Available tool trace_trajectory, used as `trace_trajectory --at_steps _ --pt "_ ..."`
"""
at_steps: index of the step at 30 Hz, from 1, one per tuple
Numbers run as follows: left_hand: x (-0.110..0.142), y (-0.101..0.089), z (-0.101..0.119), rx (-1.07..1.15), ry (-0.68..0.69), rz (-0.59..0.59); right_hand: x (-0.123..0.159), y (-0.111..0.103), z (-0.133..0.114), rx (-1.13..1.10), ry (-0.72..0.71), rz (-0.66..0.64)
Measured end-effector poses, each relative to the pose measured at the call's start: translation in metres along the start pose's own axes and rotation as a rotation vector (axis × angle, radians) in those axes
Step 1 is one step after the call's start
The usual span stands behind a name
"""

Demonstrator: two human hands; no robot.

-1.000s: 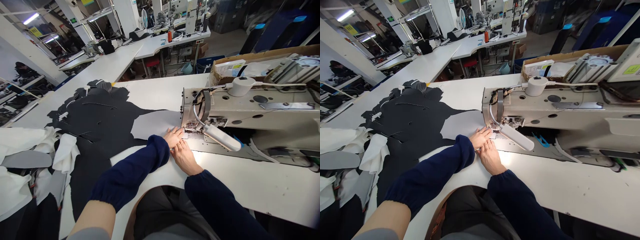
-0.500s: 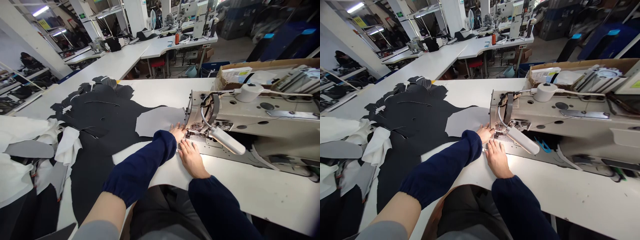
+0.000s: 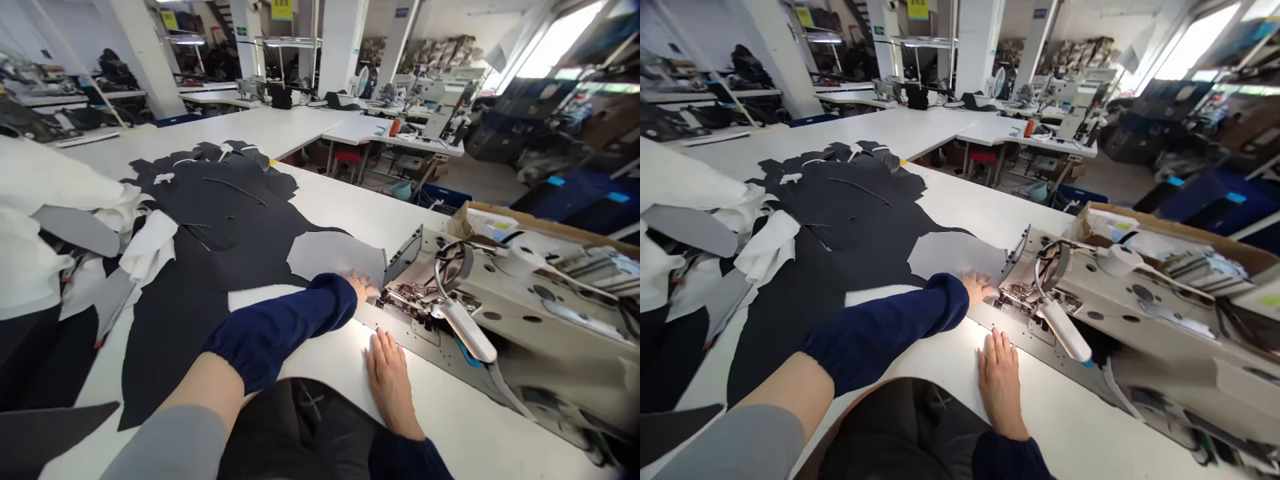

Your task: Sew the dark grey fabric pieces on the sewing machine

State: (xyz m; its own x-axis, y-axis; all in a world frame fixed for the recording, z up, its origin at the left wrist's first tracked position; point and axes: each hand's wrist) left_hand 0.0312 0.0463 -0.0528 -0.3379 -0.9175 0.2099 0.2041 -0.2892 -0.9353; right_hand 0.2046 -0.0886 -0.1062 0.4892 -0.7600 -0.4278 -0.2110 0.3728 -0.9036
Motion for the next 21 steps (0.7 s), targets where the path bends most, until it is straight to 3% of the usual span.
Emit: trace_trajectory --at_steps 5,9,12,14,16,19,21 --pt "0.012 -0.005 -0.019 0.085 -0.202 0.031 0.0 0.003 0.004 0.021 -0.021 0.005" --pt "0.02 -0.008 -0.017 0.078 -0.228 0.012 -0.001 0.007 0.005 0.001 -0.021 0.029" --pt "0.025 -0.018 -0.013 0.051 -0.221 -0.009 0.004 -0.001 -0.001 -0.158 0.042 0.051" --pt "0.035 -0.028 -0.012 0.025 -0.212 -0.025 0.012 -0.014 -0.009 -0.387 0.18 0.032" --pt "0.055 -0.034 -0.012 -0.013 -0.188 -0.049 0.022 -0.031 -0.018 -0.719 0.424 -0.012" --pt "0.108 -0.027 -0.006 -0.085 -0.094 -0.101 0.031 -0.052 -0.029 -1.287 0.792 -0.087" --pt "0.155 -0.012 0.001 -0.151 0.06 -0.115 0.029 -0.061 -0.035 -1.559 0.898 -0.138"
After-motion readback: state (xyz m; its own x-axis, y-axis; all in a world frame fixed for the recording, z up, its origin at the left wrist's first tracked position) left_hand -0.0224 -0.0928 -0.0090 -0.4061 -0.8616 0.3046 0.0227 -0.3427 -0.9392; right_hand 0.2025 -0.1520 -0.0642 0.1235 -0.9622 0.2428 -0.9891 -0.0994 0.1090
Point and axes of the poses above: each hand's wrist, its own x-axis away from the middle knuckle, its own y-axis out of the palm, z = x × y, and after that the axes turned 5 degrees about x, right-handed
